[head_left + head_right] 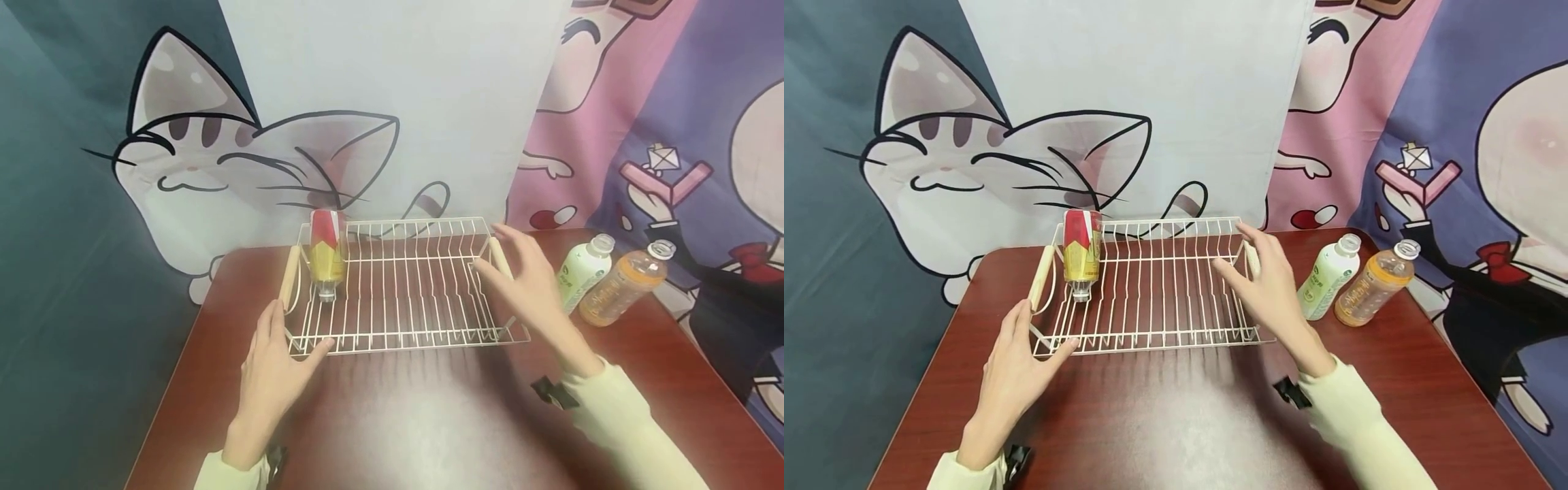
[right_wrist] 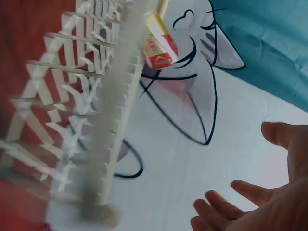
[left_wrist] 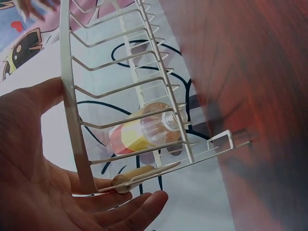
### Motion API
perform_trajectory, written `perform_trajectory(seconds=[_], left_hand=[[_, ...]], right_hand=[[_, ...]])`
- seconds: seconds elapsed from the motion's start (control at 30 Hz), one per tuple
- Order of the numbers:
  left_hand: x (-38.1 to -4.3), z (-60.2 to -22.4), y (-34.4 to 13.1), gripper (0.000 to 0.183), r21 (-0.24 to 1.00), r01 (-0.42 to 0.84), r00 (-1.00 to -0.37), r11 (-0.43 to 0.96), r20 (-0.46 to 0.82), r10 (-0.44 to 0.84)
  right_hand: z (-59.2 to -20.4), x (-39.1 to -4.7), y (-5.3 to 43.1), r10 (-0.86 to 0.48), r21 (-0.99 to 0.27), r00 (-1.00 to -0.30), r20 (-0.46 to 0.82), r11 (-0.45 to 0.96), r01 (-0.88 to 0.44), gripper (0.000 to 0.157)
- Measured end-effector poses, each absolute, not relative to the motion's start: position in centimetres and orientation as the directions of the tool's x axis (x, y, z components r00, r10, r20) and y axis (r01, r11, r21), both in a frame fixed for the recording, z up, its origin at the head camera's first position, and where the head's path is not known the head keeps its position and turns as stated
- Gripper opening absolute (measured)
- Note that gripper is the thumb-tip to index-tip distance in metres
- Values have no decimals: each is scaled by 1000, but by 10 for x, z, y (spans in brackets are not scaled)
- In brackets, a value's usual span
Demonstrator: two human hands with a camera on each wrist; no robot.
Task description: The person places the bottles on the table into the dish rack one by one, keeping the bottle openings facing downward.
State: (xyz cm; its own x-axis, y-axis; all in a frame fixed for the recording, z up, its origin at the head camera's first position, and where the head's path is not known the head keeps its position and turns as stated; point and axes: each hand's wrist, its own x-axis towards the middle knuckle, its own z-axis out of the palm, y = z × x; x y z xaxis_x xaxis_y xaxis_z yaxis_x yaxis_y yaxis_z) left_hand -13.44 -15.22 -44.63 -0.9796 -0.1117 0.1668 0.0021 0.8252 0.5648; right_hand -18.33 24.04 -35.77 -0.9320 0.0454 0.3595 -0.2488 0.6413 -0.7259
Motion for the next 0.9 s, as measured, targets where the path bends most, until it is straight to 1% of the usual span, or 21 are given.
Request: perform_trajectory(seconds=[0.17, 0.3, 0.43, 0.7, 0.77, 0.9], left_hand=[[-135, -448, -151, 120, 566, 2, -978, 824, 172, -116], [-135, -448, -151, 119, 567, -4, -977, 824, 173, -124], [-135, -448, -151, 120, 566, -11, -977, 824, 171, -131], [-136, -450, -151, 119, 560, -14, -975, 828, 177, -137], [-136, -450, -151, 119, 561, -11, -975, 828, 179, -134], [-135, -452, -152, 120, 563, -12, -975, 827, 179, -136]], right_hand=[[-393, -149, 263, 155, -713, -859, 489, 638, -290, 63], [-412, -128, 272, 202, -716, -829, 521, 632, -296, 62], [-420, -115, 273, 244, -737, -806, 539, 600, -311, 63], [-422, -108, 269, 281, -735, -755, 592, 573, -364, 64], [-425, -110, 270, 293, -725, -727, 621, 566, -392, 63], [-428, -117, 278, 366, -709, -637, 678, 553, -437, 60]])
